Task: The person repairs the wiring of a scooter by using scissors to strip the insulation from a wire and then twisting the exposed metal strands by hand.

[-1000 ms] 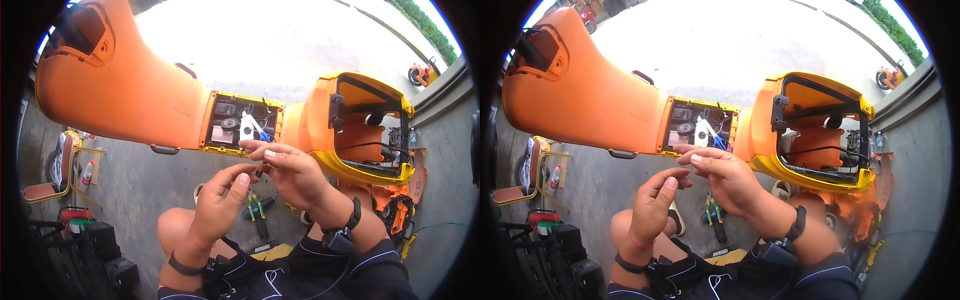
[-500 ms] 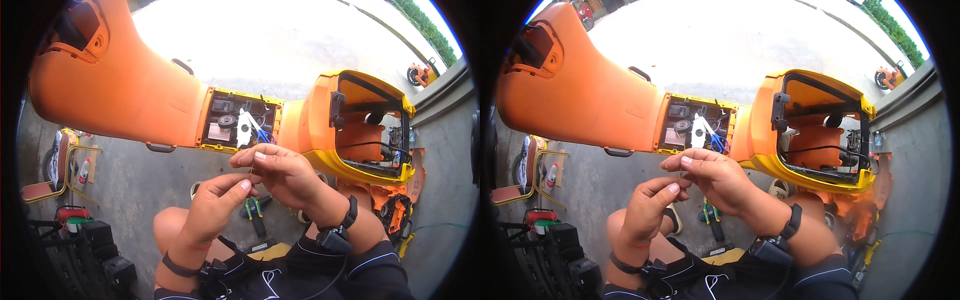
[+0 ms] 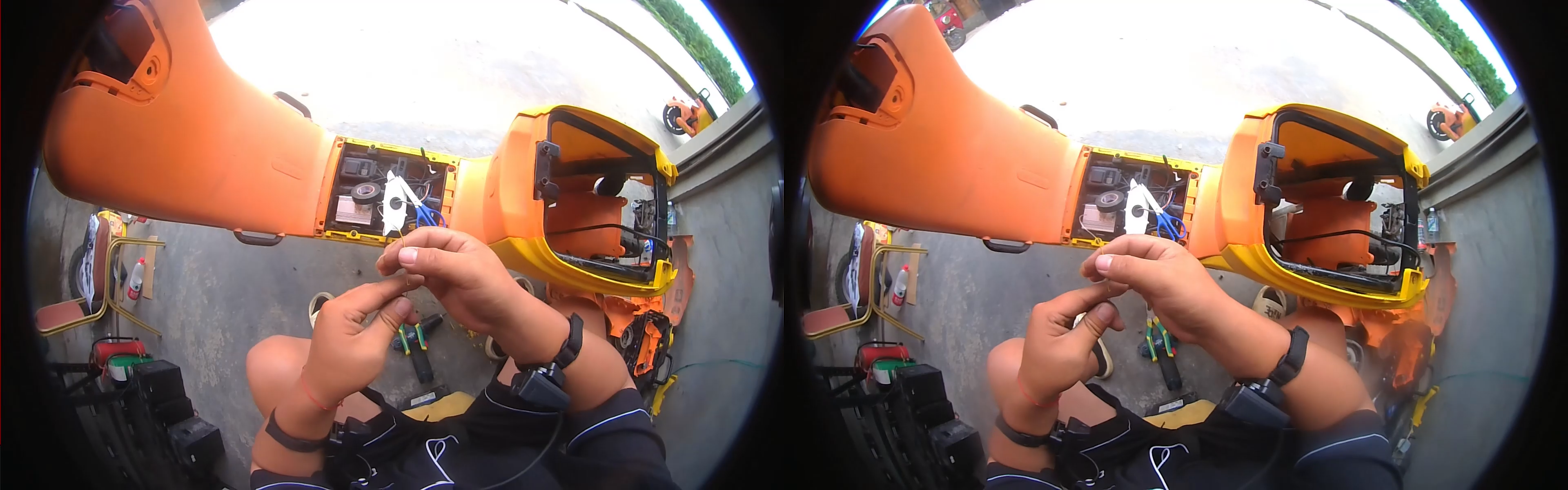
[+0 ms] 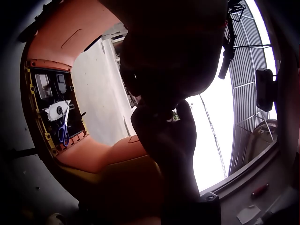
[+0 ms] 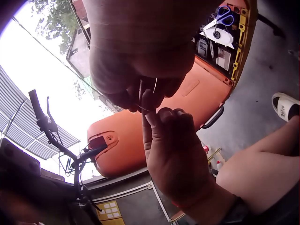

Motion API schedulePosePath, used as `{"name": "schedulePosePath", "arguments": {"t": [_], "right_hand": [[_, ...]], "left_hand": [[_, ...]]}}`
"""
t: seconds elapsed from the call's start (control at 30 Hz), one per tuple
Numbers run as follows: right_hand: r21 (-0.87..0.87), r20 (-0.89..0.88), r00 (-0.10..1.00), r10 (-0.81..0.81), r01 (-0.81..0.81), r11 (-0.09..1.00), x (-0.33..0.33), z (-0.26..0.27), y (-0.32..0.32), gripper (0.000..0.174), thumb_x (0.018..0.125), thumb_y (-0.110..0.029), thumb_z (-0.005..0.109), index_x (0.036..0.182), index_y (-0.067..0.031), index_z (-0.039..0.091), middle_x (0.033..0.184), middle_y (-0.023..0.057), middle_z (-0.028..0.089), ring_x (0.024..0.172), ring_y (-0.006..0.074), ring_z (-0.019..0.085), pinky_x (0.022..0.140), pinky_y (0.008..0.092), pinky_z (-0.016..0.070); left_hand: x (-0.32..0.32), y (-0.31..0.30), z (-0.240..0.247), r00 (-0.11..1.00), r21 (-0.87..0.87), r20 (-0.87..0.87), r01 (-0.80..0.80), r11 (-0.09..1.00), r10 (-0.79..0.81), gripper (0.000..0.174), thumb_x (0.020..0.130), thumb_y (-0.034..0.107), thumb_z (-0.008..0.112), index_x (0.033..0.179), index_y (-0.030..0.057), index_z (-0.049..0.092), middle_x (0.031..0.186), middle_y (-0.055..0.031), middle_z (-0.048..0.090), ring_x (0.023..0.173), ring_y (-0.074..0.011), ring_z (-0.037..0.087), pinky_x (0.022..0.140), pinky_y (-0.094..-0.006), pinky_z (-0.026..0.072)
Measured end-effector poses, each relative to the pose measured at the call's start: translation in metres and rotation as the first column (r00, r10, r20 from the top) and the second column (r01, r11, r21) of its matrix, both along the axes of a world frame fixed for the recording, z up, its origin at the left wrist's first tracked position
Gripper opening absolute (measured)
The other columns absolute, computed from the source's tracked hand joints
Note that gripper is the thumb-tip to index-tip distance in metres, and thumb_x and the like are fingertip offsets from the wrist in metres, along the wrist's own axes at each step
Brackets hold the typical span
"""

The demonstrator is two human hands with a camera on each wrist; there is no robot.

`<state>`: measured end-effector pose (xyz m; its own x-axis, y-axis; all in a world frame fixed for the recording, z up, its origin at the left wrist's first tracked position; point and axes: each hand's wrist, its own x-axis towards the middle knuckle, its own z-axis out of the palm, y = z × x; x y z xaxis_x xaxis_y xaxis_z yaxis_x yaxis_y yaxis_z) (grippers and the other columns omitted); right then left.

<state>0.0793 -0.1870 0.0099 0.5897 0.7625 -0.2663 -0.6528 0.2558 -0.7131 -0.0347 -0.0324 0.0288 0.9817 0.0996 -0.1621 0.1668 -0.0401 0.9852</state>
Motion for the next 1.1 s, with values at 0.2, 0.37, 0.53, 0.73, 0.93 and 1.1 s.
{"name": "schedulePosePath", "arguments": {"t": [0.2, 0.37, 0.53, 0.73, 0.93, 1.1], "right_hand": [[-0.089, 0.161, 0.987, 0.003, 0.012, 0.996, 0.003, 0.004, 0.000, 0.019, 0.098, -0.019, 0.072, 0.108, -0.0023, 0.074, 0.110, 0.0079, 0.074, 0.101, 0.0138, 0.065, 0.086, 0.0308, 0.0500], [-0.125, 0.105, 0.989, 0.100, -0.086, 0.988, 0.007, -0.005, 0.000, 0.018, 0.100, -0.021, 0.071, 0.106, -0.0044, 0.073, 0.105, 0.0065, 0.074, 0.094, 0.0128, 0.065, 0.086, 0.0303, 0.0509], [-0.222, 0.121, 0.982, 0.148, -0.119, 0.968, 0.005, -0.007, 0.005, 0.024, 0.103, -0.025, 0.068, 0.112, -0.0034, 0.070, 0.107, 0.0046, 0.071, 0.094, 0.0113, 0.063, 0.088, 0.0302, 0.0510], [-0.222, 0.605, 0.780, -0.158, 0.356, 0.908, 0.007, 0.010, -0.002, 0.021, 0.102, -0.021, 0.070, 0.111, -0.0017, 0.069, 0.105, 0.0048, 0.070, 0.095, 0.0140, 0.064, 0.085, 0.0318, 0.0529], [-0.043, 0.989, -0.110, 0.103, 0.454, 0.890, 0.006, 0.015, -0.006, 0.015, 0.081, -0.004, 0.081, 0.094, -0.0079, 0.075, 0.092, 0.0068, 0.071, 0.084, 0.0259, 0.067, 0.074, 0.0366, 0.0536], [-0.010, 0.981, -0.166, 0.104, 0.488, 0.873, 0.002, 0.005, 0.000, 0.015, 0.078, -0.010, 0.080, 0.091, -0.0068, 0.072, 0.090, 0.0059, 0.068, 0.083, 0.0260, 0.066, 0.073, 0.0380, 0.0525]], "left_hand": [[0.000, 0.002, -0.004, 1.000, -0.017, 0.016, 0.023, 1.000, -0.023, 0.025, 0.102, 0.001, 0.063, 0.126, -0.0046, 0.071, 0.110, -0.0115, 0.074, 0.090, -0.0149, 0.067, 0.083, -0.0292, 0.0544], [0.000, 0.006, -0.007, 0.994, 0.051, 0.072, 0.082, 0.995, -0.085, 0.023, 0.103, 0.000, 0.062, 0.123, -0.0056, 0.071, 0.115, -0.0114, 0.074, 0.091, -0.0161, 0.066, 0.083, -0.0293, 0.0539], [-0.002, 0.004, -0.009, 0.998, -0.076, 0.067, 0.016, 0.997, -0.011, 0.024, 0.103, 0.002, 0.062, 0.124, -0.0047, 0.072, 0.108, -0.0098, 0.074, 0.090, -0.0141, 0.065, 0.083, -0.0284, 0.0537], [0.002, 0.004, 0.002, 0.987, -0.160, -0.090, -0.148, 0.976, 0.135, 0.029, 0.105, 0.013, 0.065, 0.126, -0.0057, 0.071, 0.092, -0.0072, 0.074, 0.088, -0.0108, 0.065, 0.081, -0.0260, 0.0529], [0.002, 0.003, -0.003, 0.982, -0.103, -0.057, -0.183, 0.978, 0.177, 0.028, 0.105, 0.012, 0.066, 0.126, -0.0048, 0.072, 0.093, -0.0066, 0.074, 0.087, -0.0103, 0.066, 0.079, -0.0249, 0.0530], [0.004, 0.001, -0.010, 0.975, 0.248, 0.159, -0.191, 0.950, 0.154, 0.024, 0.103, 0.009, 0.067, 0.122, -0.0043, 0.073, 0.089, -0.0073, 0.073, 0.085, -0.0131, 0.066, 0.078, -0.0278, 0.0529]]}}
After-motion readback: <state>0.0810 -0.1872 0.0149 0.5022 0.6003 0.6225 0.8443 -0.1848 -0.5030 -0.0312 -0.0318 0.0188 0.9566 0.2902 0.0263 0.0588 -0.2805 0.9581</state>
